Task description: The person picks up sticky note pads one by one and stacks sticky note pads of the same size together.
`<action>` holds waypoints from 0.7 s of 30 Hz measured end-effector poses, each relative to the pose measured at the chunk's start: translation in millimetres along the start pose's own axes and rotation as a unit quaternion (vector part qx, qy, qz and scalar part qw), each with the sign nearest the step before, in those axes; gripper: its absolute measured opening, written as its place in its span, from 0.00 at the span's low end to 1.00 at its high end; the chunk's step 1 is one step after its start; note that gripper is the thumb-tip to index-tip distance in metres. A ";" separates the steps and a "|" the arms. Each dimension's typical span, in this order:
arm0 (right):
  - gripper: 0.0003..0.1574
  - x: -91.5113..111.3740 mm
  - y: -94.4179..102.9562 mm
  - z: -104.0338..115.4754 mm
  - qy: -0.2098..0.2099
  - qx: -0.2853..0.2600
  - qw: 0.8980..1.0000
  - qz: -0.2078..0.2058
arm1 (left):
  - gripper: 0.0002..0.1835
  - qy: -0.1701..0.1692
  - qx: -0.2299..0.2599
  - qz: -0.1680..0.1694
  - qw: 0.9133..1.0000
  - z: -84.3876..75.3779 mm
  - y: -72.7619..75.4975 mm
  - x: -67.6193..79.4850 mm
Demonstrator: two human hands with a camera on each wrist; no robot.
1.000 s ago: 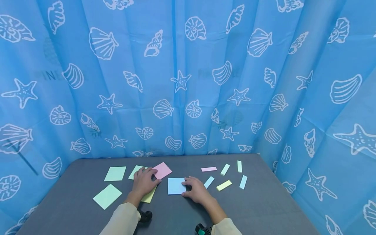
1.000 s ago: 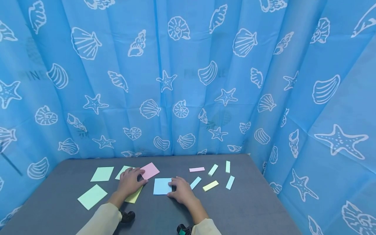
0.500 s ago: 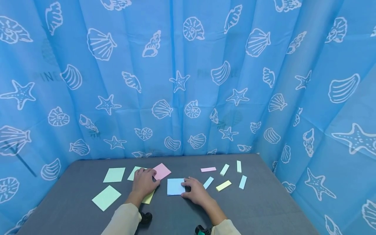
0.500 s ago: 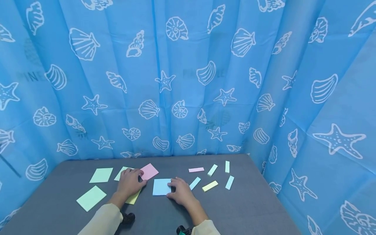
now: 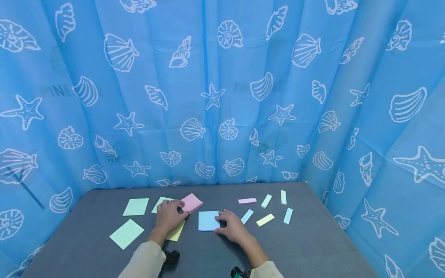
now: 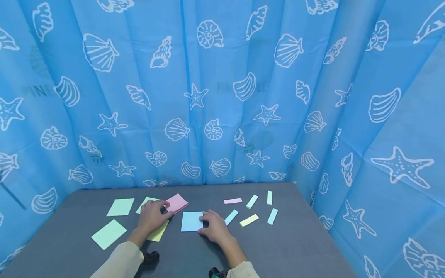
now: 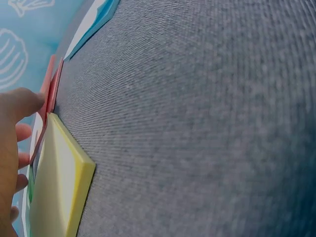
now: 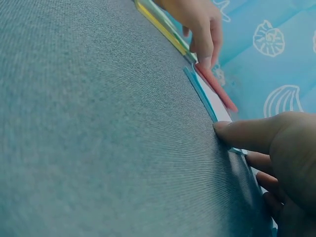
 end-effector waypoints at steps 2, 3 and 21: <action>0.28 0.1 -0.2 0.0 -0.001 -0.001 1.000 0.000 | 0.22 0.004 0.009 0.003 1.000 0.4 0.7 0.1; 0.28 0.1 0.2 0.2 0.000 0.000 1.000 -0.001 | 0.22 0.006 0.011 0.004 1.000 0.7 1.0 0.2; 0.27 0.4 -1.4 -1.2 0.014 -0.005 1.000 -0.005 | 0.30 -0.001 -0.020 0.012 1.000 0.7 3.8 4.7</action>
Point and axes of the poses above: each hand's wrist, its own x-axis away from the middle knuckle, its own y-axis out of the back of the hand, z = x × y, the point moved 6 cm from there along -x, towards the middle knuckle, and after that the axes turned 2 degrees about y, right-handed, at the moved point
